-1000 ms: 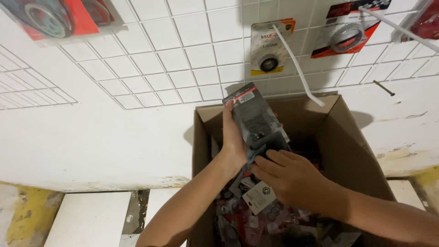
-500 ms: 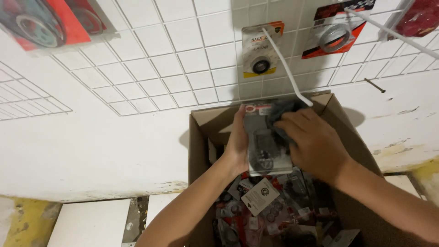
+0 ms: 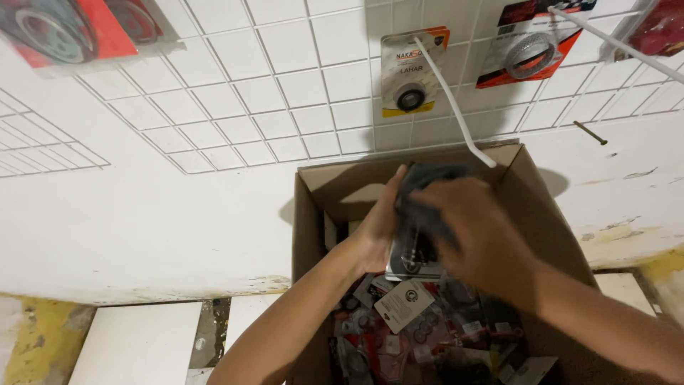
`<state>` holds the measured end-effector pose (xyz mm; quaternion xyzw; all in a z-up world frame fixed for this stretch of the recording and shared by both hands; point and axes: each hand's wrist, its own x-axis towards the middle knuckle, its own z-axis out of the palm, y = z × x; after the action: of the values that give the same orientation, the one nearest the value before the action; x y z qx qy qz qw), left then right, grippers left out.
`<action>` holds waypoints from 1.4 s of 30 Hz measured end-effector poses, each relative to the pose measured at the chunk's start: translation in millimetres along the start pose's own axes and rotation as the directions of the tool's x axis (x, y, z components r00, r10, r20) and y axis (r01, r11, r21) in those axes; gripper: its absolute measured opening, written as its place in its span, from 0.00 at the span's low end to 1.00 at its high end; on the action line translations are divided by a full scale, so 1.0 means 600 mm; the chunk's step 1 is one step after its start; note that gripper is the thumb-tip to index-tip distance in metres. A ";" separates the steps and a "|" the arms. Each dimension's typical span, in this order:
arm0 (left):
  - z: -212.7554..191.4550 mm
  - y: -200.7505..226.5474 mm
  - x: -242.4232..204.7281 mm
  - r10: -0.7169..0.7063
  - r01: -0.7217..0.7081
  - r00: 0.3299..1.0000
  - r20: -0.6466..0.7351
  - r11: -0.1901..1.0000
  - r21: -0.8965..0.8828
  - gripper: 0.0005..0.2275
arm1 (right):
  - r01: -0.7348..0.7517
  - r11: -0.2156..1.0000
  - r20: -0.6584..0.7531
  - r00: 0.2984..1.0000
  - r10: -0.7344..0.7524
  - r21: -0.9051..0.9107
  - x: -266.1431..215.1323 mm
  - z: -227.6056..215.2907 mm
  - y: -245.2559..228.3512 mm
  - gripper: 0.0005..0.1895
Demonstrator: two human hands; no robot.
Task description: The person wipes the packaging of small hardware items, such as a master key set and a lock cylinder, using a yellow cloth. They retrieve the items from a cardboard box, clean the plastic and cardboard surfaces, and then hang them on a wall-mounted wire grid display.
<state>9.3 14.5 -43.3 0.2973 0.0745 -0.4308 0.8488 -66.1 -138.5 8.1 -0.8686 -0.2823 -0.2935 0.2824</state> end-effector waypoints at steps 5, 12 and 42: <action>0.028 0.020 -0.024 0.081 -0.082 0.986 0.142 0.997 -0.005 0.24 | 0.027 0.986 -0.011 1.000 -0.029 -0.163 -0.003 0.010 0.021 0.27; 0.030 0.014 -0.017 0.064 -0.062 0.997 0.034 0.996 -0.060 0.27 | 0.027 0.969 0.010 1.000 -0.026 -0.245 -0.013 0.011 0.044 0.29; -0.036 -0.018 0.037 0.096 -0.084 0.991 0.088 0.987 -0.134 0.29 | 0.192 0.974 0.142 0.974 -0.175 -0.118 -0.005 -0.028 0.008 0.21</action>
<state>17.2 6.6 -73.8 0.2238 0.0485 -0.3998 0.8875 -70.8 -153.9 15.6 -0.8727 -0.3596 -0.2786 0.1773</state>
